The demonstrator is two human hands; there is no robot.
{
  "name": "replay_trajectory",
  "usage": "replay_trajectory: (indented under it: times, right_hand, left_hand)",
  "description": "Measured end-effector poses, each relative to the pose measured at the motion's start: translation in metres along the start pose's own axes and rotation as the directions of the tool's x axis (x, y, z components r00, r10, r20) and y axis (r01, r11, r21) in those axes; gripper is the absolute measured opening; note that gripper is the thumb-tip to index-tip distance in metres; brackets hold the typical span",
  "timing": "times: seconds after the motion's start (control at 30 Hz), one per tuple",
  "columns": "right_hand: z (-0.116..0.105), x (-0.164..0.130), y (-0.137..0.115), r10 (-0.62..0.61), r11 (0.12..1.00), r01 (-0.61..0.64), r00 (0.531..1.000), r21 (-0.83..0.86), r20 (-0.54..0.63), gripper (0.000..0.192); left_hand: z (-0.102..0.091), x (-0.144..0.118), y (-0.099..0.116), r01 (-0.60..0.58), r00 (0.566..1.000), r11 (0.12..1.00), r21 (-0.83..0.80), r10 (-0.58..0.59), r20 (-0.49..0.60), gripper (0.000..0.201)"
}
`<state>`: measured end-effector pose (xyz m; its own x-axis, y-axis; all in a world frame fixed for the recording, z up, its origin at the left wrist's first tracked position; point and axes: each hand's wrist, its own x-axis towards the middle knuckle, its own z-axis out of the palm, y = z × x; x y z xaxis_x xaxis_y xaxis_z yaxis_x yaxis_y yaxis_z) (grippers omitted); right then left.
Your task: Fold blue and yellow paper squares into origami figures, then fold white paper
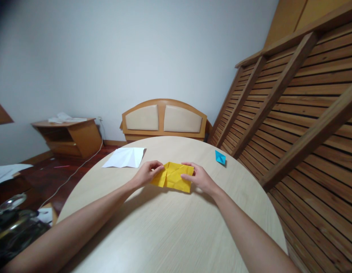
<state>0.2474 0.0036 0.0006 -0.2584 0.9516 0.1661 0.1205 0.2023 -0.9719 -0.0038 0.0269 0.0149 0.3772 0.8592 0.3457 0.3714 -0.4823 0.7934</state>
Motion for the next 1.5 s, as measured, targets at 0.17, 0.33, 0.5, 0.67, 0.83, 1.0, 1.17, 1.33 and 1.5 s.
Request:
replay_trajectory:
  times: [0.17, 0.33, 0.5, 0.67, 0.83, 1.0, 1.17, 1.33, 1.5]
  right_hand:
    - [0.002, 0.0, -0.001, 0.015, 0.998, -0.015, 1.0, 0.065, 0.012, 0.057]
    - [0.001, 0.002, 0.002, 0.049, 0.989, -0.046, 0.999, 0.141, -0.021, 0.07]
    - [0.002, 0.004, 0.006, 0.024, 0.989, -0.014, 0.998, 0.145, -0.065, 0.086]
    - [0.005, 0.002, 0.003, 0.015, 0.991, -0.008, 0.998, 0.137, -0.056, 0.089]
    - [0.006, 0.0, -0.001, 0.009, 0.992, 0.0, 0.997, 0.126, -0.071, 0.086]
    - [0.006, -0.001, -0.003, -0.003, 0.996, 0.01, 0.997, 0.087, -0.078, 0.083]
    - [0.002, 0.002, 0.003, -0.062, 0.998, 0.064, 0.994, 0.009, -0.094, 0.065]
    - [-0.002, 0.006, 0.01, -0.135, 0.989, 0.126, 0.984, -0.077, -0.117, 0.052]
    - [-0.002, 0.008, 0.014, -0.185, 0.983, 0.181, 0.973, -0.045, -0.139, 0.054]
  left_hand:
    - [0.0, 0.003, -0.005, 0.054, 0.996, 0.998, -0.031, -0.056, -0.069, 0.031]
    - [0.001, 0.005, -0.009, 0.092, 0.994, 0.987, -0.131, -0.099, -0.054, 0.026]
    - [0.003, 0.004, -0.01, 0.117, 0.993, 0.953, -0.281, -0.109, 0.042, 0.022]
    - [0.001, 0.001, -0.007, 0.098, 0.994, 0.937, -0.335, -0.076, 0.079, 0.036]
    - [-0.002, 0.0, -0.006, -0.035, 0.995, 0.979, -0.203, 0.052, 0.082, 0.034]
    - [-0.003, 0.002, -0.009, -0.044, 0.998, 0.996, -0.074, 0.046, 0.031, 0.024]
    - [-0.002, 0.007, -0.016, -0.023, 0.999, 0.995, -0.1, 0.019, -0.039, 0.023]
    - [-0.002, 0.009, -0.023, -0.014, 0.996, 0.99, -0.144, 0.001, -0.091, 0.023]
    - [-0.005, 0.008, -0.02, -0.003, 0.997, 0.987, -0.164, -0.01, -0.08, 0.028]
